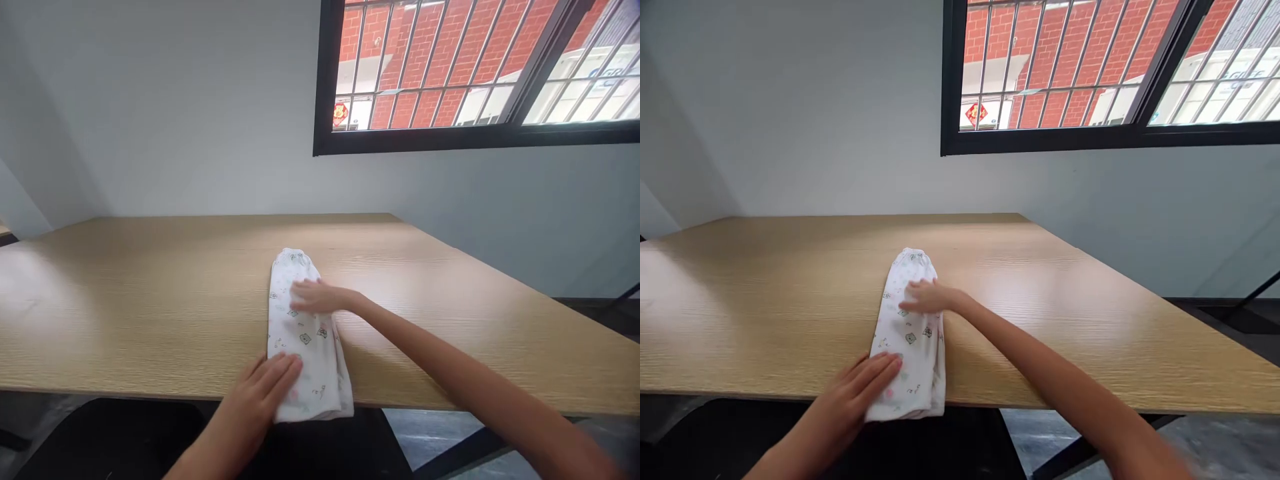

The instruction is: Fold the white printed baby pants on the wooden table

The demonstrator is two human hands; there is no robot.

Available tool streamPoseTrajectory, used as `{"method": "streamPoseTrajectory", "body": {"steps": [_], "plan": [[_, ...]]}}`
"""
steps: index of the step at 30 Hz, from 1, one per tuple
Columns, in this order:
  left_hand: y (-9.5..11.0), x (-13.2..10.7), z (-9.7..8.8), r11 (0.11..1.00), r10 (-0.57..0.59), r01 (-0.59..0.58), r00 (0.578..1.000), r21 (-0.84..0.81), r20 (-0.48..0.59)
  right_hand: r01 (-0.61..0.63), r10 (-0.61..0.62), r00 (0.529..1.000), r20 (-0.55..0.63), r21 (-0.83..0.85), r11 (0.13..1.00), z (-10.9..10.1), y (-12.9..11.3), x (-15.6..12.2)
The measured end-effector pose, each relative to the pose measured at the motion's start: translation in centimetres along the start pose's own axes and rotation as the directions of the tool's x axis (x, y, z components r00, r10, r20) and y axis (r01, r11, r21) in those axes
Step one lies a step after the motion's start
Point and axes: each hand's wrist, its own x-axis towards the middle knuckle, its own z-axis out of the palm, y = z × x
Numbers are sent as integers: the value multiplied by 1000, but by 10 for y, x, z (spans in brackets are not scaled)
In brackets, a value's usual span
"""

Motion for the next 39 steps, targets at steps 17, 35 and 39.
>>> {"method": "streamPoseTrajectory", "body": {"steps": [17,35,39], "plan": [[-13,41,-78,921,-290,271,957,-281,-26,143,-23,941,-338,332,932,-7,-73,-94],[6,36,-22,974,-208,217,972,-73,109,-303,287,882,-373,16,953,3,38,38],[-48,64,-35,965,-172,210,959,-157,226,106,-94,951,-295,26,994,10,5,-10]]}}
